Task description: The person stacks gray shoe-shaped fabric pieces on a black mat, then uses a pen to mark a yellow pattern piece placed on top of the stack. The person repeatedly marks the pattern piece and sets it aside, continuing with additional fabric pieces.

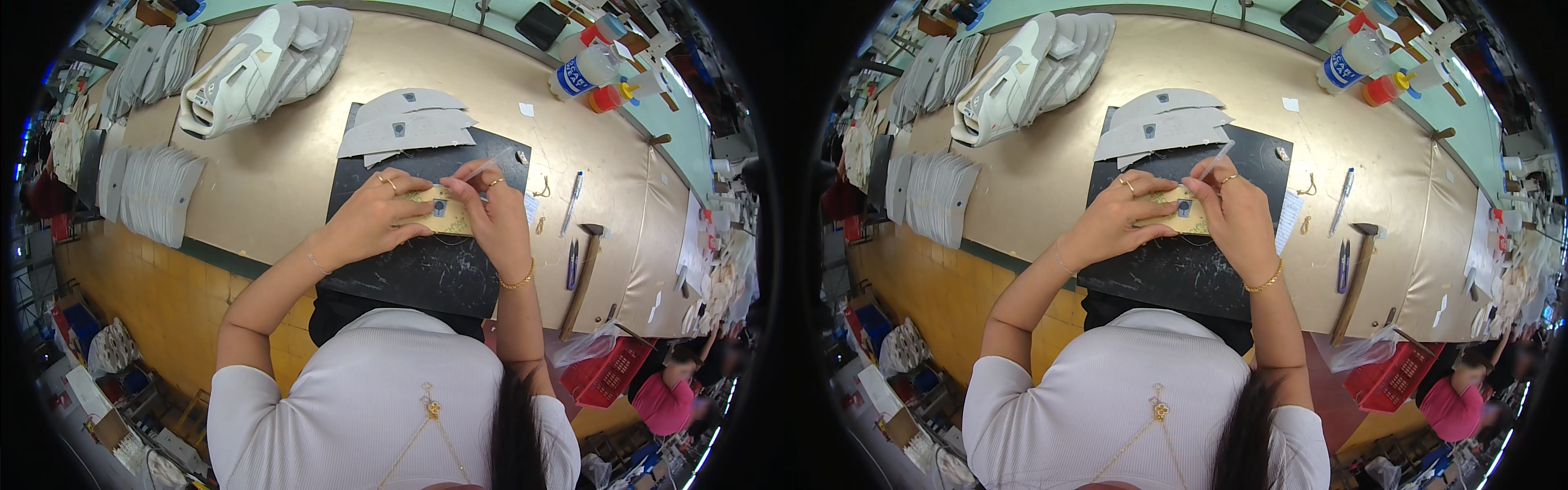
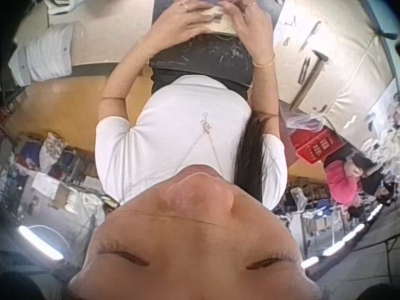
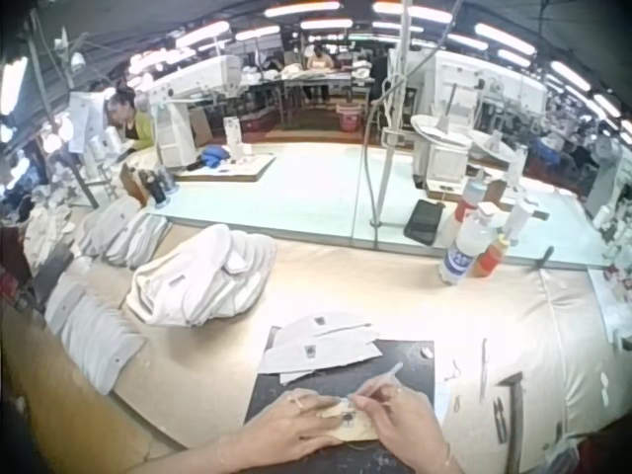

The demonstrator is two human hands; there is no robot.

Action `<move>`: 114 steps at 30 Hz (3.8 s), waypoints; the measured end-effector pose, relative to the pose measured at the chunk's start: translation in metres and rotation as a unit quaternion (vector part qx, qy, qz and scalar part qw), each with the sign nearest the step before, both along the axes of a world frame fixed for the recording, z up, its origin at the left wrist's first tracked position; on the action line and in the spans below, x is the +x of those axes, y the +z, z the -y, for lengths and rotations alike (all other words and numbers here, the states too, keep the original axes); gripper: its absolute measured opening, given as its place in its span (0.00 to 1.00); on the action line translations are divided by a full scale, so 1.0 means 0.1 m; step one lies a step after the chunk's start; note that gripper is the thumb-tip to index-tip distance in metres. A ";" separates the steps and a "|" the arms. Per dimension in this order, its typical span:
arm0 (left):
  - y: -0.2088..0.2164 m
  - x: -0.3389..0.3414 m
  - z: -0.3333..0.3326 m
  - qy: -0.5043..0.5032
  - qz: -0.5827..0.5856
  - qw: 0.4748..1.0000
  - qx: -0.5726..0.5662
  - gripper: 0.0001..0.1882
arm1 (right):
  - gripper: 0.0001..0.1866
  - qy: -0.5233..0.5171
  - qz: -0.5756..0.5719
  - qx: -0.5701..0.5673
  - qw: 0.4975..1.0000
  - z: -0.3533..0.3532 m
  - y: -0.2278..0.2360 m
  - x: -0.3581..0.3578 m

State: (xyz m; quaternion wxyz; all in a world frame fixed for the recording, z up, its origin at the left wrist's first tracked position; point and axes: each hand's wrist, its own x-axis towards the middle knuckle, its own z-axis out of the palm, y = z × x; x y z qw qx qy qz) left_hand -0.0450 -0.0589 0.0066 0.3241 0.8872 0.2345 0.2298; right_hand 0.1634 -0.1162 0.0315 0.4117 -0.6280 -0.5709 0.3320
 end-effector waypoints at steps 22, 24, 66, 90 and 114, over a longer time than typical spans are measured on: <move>0.00 0.01 0.05 -0.004 -0.002 1.000 0.022 0.18 | 0.07 0.007 0.162 0.046 0.986 -0.04 -0.09 -0.10; 0.00 0.01 0.04 -0.004 -0.005 1.000 0.020 0.18 | 0.07 0.031 0.166 0.032 0.985 -0.01 -0.05 -0.09; -0.05 -0.04 -0.40 0.041 0.027 0.904 -0.426 0.30 | 0.12 0.096 0.176 0.323 0.925 0.56 -0.26 -0.19; -0.17 -0.19 -1.01 0.099 0.158 0.943 -0.275 0.27 | 0.09 0.038 0.037 0.269 0.962 0.76 -0.47 -0.30; -0.04 -0.10 -0.01 0.032 -0.003 0.999 -0.014 0.21 | 0.16 -0.089 -0.065 0.311 0.944 0.69 -0.03 -0.07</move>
